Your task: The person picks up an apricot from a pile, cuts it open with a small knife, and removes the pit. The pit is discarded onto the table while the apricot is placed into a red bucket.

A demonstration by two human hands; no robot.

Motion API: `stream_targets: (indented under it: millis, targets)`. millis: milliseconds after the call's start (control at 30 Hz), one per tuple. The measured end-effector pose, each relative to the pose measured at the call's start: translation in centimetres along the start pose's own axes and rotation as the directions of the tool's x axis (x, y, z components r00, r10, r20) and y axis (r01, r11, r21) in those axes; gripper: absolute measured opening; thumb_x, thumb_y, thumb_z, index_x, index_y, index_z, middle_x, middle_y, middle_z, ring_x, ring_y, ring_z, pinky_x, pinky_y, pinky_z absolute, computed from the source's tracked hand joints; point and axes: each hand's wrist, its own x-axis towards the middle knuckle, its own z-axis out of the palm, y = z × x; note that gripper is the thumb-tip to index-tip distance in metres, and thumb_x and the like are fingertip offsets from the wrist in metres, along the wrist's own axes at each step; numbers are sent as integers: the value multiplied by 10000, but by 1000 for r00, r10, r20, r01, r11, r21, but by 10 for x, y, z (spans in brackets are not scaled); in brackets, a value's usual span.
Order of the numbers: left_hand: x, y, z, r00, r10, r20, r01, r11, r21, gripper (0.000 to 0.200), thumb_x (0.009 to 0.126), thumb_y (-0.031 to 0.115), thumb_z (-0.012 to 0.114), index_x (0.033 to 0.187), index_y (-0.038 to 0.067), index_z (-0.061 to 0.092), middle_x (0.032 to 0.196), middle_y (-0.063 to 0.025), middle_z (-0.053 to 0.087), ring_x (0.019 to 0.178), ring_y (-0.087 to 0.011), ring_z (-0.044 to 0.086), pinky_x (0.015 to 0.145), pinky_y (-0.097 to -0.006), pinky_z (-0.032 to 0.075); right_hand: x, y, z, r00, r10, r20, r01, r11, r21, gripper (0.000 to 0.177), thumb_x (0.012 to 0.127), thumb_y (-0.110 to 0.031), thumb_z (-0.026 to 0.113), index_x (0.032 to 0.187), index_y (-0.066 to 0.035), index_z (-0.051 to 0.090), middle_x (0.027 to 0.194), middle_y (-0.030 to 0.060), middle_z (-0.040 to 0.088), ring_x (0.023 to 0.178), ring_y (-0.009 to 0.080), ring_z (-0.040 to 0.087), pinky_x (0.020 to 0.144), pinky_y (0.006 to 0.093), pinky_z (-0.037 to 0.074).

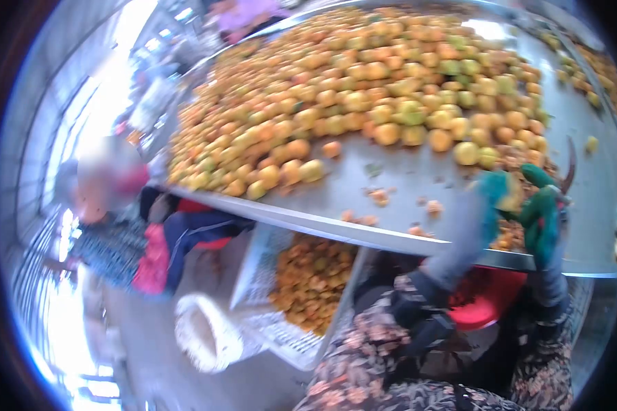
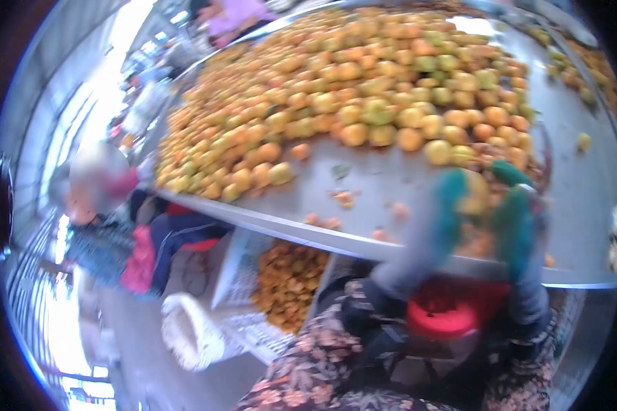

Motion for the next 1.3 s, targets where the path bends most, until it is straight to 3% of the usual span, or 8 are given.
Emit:
stream_targets:
  millis: [67, 267, 533, 633, 700, 833, 1100, 1300]
  targets:
    - [-4, 15, 13, 950, 257, 177, -308, 686, 659, 376, 913, 153, 475, 1263, 17, 448, 1177, -226, 516, 1047, -370, 514, 883, -431, 408, -1, 63, -53, 963, -266, -48, 213, 856, -471, 331, 961, -219, 494, 1220, -17, 531, 1036, 26, 604, 834, 79, 567, 670, 202, 468]
    - [5, 22, 36, 979, -132, -154, 176, 930, 323, 526, 937, 234, 486, 1347, -57, 330, 1248, -270, 466, 1176, -371, 453, 1017, -397, 333, 13, 87, -58, 994, -48, -94, 59, 991, 116, 418, 976, -275, 445, 1293, -3, 462, 1240, 118, 536, 1088, 205, 549, 943, 349, 445]
    - [10, -37, 56, 947, -233, -219, 162, 940, -300, 469, 940, 105, 446, 1367, -36, 311, 1255, -187, 486, 1153, -266, 486, 991, -327, 374, 18, 85, -72, 986, -169, 2, 149, 862, -485, 461, 953, -254, 495, 1306, 36, 432, 1178, 91, 564, 1045, 162, 549, 895, 288, 438]
    - [8, -32, 45, 976, -56, -209, 103, 969, 223, 382, 953, 132, 441, 1302, -18, 403, 1176, -122, 528, 1066, -194, 519, 931, -298, 419, 13, 76, -47, 948, -312, 57, 296, 806, -512, 429, 929, -197, 527, 1282, 37, 458, 1135, 99, 566, 968, 153, 570, 845, 288, 461]
    - [15, -34, 38, 966, -258, -18, 104, 454, -885, 315, 954, 214, 447, 1210, 38, 501, 1097, -76, 569, 995, -187, 553, 895, -305, 447, 0, 57, -19, 941, -334, 57, 323, 836, -444, 381, 901, -140, 556, 1229, 45, 494, 1076, 101, 589, 895, 161, 592, 776, 300, 489]
    - [3, 2, 7, 823, -496, 277, 472, 325, -820, 317, 966, 311, 426, 1136, 69, 540, 1048, -63, 583, 912, -151, 586, 803, -316, 499, -4, 32, 4, 678, -594, 432, 614, 136, -778, 435, 808, -109, 637, 1198, 28, 505, 1065, 147, 615, 916, 297, 620, 796, 404, 486]
    - [3, 18, -14, 984, -66, 164, 85, 990, -115, 395, 902, 181, 552, 1253, 62, 418, 1131, -110, 535, 983, -251, 593, 833, -378, 533, 8, -10, 38, 845, -385, 371, 500, 322, -804, 455, 664, -225, 744, 1029, -14, 575, 759, 137, 561, 628, 316, 579, 550, 386, 447]
    - [6, 7, 10, 974, -209, 82, 172, 461, -870, 322, 930, 245, 469, 1173, 37, 510, 1087, -101, 572, 954, -201, 598, 801, -330, 527, 10, -1, 35, 796, -468, 385, 573, 375, -729, 416, 778, -275, 660, 1104, -32, 570, 874, 138, 617, 756, 290, 639, 650, 358, 500]
